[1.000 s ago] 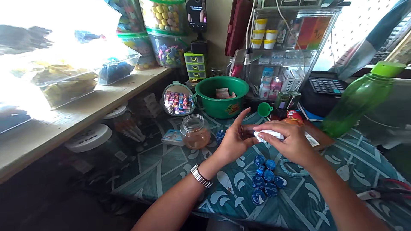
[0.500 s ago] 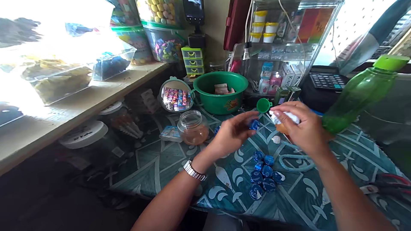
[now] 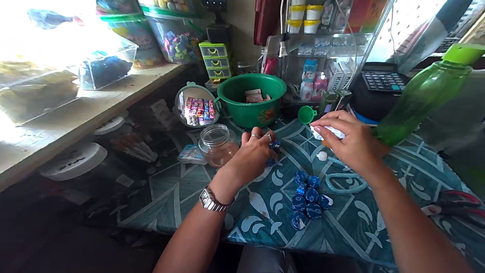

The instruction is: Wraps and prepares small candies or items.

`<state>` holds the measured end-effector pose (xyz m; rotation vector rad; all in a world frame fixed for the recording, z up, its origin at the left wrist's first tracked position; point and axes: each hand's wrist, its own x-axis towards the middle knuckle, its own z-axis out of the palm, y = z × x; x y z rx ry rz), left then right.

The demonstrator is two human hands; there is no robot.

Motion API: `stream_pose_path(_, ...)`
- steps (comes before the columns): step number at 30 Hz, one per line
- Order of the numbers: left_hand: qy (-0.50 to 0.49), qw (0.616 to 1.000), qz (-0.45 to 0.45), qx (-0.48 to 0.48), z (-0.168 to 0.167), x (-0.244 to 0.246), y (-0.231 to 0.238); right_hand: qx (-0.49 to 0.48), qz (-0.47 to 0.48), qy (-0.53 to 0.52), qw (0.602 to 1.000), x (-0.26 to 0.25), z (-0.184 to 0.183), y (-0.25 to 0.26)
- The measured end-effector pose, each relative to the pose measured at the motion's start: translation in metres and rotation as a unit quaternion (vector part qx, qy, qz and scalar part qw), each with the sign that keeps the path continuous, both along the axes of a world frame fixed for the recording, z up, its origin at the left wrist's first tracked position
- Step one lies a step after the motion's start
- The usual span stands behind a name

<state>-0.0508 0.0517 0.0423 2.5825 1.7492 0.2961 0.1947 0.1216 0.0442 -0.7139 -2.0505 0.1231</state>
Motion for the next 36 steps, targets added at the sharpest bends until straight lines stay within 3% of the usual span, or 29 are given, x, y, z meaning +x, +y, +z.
stream_pose_path(20,0.030,0.997,0.050,0.052,-0.008,0.000,0.006,0.002,0.013,-0.013,1.000,0.000,-0.001,0.000)
stream_pose_path(25,0.020,0.997,0.057,0.044,-0.005,0.001,0.004,-0.059,0.055,-0.104,0.991,0.004,-0.002,0.000)
stream_pose_path(27,-0.024,0.999,0.003,0.043,-0.002,0.002,0.001,-0.093,0.069,-0.139,0.984,0.003,-0.002,0.000)
stream_pose_path(31,-0.124,0.971,-0.205,0.004,-0.008,0.013,-0.003,-0.102,0.061,-0.154,0.981,0.004,-0.005,0.003)
stream_pose_path(36,-0.110,0.959,-0.238,-0.108,-0.014,0.029,-0.006,-0.112,0.037,-0.168,0.979,0.006,0.001,0.002)
